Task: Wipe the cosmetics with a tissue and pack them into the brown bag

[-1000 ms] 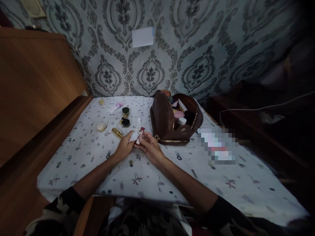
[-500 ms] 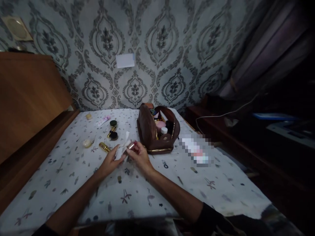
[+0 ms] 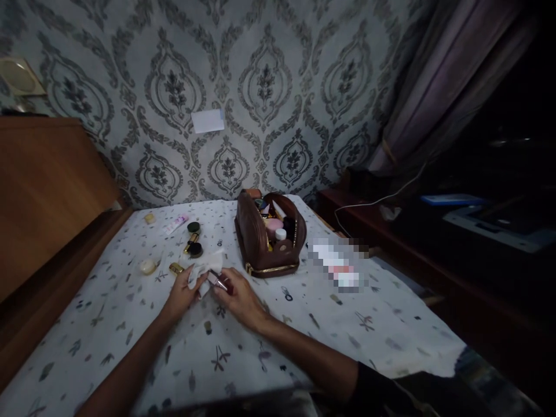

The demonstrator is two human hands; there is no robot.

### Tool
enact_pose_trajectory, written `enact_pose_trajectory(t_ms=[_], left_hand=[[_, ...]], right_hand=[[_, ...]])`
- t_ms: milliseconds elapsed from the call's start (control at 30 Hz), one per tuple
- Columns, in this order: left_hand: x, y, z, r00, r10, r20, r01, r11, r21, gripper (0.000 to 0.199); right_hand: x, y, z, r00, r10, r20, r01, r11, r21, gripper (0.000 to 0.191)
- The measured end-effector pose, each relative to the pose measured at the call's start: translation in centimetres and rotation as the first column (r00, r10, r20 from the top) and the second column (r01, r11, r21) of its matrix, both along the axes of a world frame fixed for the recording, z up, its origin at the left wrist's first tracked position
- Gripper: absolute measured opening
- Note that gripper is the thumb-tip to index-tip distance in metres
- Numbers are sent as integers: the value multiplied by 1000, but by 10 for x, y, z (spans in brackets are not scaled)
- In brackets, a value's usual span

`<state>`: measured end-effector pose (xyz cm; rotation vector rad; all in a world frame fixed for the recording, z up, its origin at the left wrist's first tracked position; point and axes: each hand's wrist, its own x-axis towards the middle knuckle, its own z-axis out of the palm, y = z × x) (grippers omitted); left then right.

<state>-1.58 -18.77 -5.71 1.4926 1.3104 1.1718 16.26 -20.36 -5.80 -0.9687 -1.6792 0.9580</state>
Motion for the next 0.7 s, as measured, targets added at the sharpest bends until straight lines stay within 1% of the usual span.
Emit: enact_pose_trajectory(t_ms=[67, 133, 200, 233, 267, 367, 433, 533, 600, 700], left_hand=[[2, -1, 3, 998, -34, -54, 40, 993, 111, 31], [3, -2, 5, 994, -58, -95, 77, 976, 202, 23], [3, -3, 6, 985, -91, -148, 124, 965, 232, 17], [3, -3, 7, 978, -106, -177, 147, 961, 233, 16], [3, -3, 8, 972, -118, -204, 165, 959, 232, 15], [3, -4, 10, 962, -119, -247, 178, 956, 235, 13], [2, -3, 10, 964, -99, -247, 161, 956, 245, 10], [0, -3, 10, 967, -28, -254, 98, 960, 264, 7], [-2, -2, 10, 962, 33, -270, 44, 960, 276, 8], [-6, 0, 11, 955, 100, -279, -14, 956, 294, 6]], right_hand=[[-2, 1, -7, 1000, 3, -20, -4, 998, -64, 23], [-5, 3, -14, 992, 86, -88, -99, 981, -167, 20], [-7, 6, -20, 970, 169, -173, -208, 947, -246, 19], [-8, 7, -23, 964, 178, -198, -226, 939, -259, 19], [-8, 8, -25, 965, 161, -205, -211, 944, -253, 19], [-7, 14, -32, 982, 72, -173, -108, 973, -205, 19], [-7, 19, -34, 985, 63, -161, -96, 974, -203, 21], [-10, 28, -35, 985, 79, -152, -110, 972, -209, 30], [-13, 35, -32, 991, 78, -113, -102, 970, -222, 35], [-18, 44, -27, 998, 54, -37, -62, 963, -263, 36]])
